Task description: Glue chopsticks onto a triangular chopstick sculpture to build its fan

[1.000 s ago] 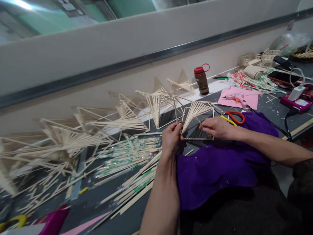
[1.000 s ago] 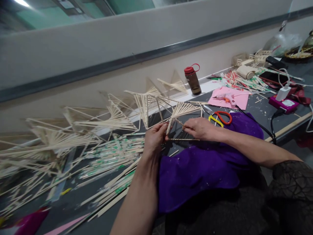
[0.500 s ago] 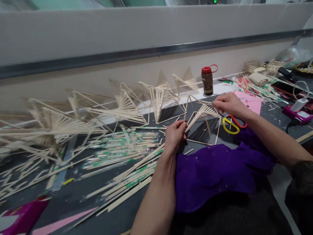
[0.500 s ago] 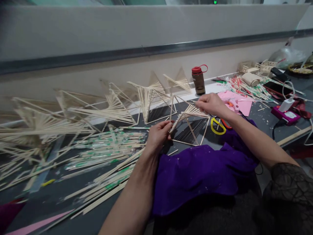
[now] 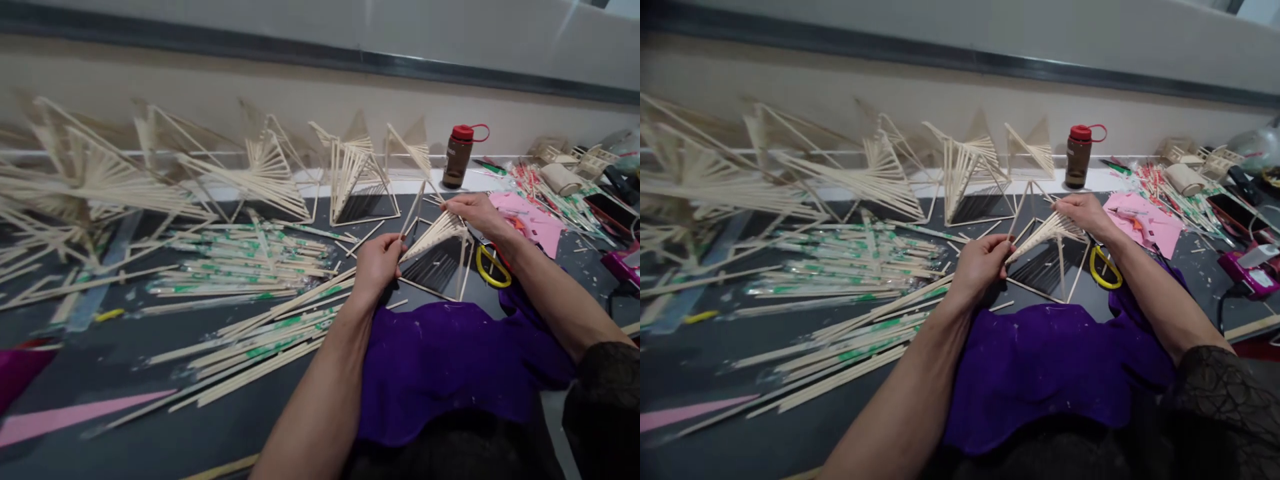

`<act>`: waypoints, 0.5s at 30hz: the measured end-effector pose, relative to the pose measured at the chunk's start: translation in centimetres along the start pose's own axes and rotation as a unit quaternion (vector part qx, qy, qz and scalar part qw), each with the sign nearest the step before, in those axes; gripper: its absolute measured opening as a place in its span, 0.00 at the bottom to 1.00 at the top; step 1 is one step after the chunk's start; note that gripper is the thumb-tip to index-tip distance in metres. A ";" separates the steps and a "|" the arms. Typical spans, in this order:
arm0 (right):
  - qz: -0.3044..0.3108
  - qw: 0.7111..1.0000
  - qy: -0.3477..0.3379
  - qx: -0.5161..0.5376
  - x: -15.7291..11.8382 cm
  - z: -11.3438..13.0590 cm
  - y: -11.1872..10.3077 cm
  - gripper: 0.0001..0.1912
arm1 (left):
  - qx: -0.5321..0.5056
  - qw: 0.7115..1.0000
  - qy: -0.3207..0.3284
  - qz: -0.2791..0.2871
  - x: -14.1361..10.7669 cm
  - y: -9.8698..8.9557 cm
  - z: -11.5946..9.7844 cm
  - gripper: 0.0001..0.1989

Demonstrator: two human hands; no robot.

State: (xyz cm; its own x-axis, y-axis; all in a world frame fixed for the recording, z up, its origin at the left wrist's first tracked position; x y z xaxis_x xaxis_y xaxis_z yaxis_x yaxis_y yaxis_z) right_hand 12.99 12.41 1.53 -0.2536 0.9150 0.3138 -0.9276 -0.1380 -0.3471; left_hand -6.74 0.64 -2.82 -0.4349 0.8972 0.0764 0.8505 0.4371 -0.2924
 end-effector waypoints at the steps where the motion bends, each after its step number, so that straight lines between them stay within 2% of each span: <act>1: 0.004 1.000 0.007 0.016 0.1 -0.1 0.0 0.16 | 0.003 1.000 -0.001 0.001 0.0 0.0 -0.1 0.17; 5: 0.019 0.998 0.031 0.041 0.2 -0.3 -0.1 0.16 | 0.019 1.000 -0.005 0.005 -0.3 0.1 -0.5 0.17; 11: 0.021 1.000 -0.011 -0.003 0.3 -0.1 -0.5 0.14 | 0.038 0.999 -0.012 0.009 -0.7 0.1 -0.8 0.16; 15: 0.021 1.000 -0.016 -0.017 0.3 0.1 -0.5 0.13 | 0.031 0.999 -0.025 0.013 -0.6 0.0 -0.7 0.17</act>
State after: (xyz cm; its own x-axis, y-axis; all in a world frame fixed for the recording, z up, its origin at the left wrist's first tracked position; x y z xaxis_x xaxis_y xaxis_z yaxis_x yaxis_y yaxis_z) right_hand 13.34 12.71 1.87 -0.3004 0.8963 0.3263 -0.9064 -0.1617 -0.3903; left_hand -6.22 0.13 -2.19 -0.4289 0.9031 0.0217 0.8422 0.4085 -0.3519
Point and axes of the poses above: each hand's wrist, its own x-axis towards the middle knuckle, its own y-axis out of the palm, z = x × y, the point moved 3 cm from there along x, towards the middle knuckle, and after that the axes turned 9 degrees about -z, right-handed, at the moved point
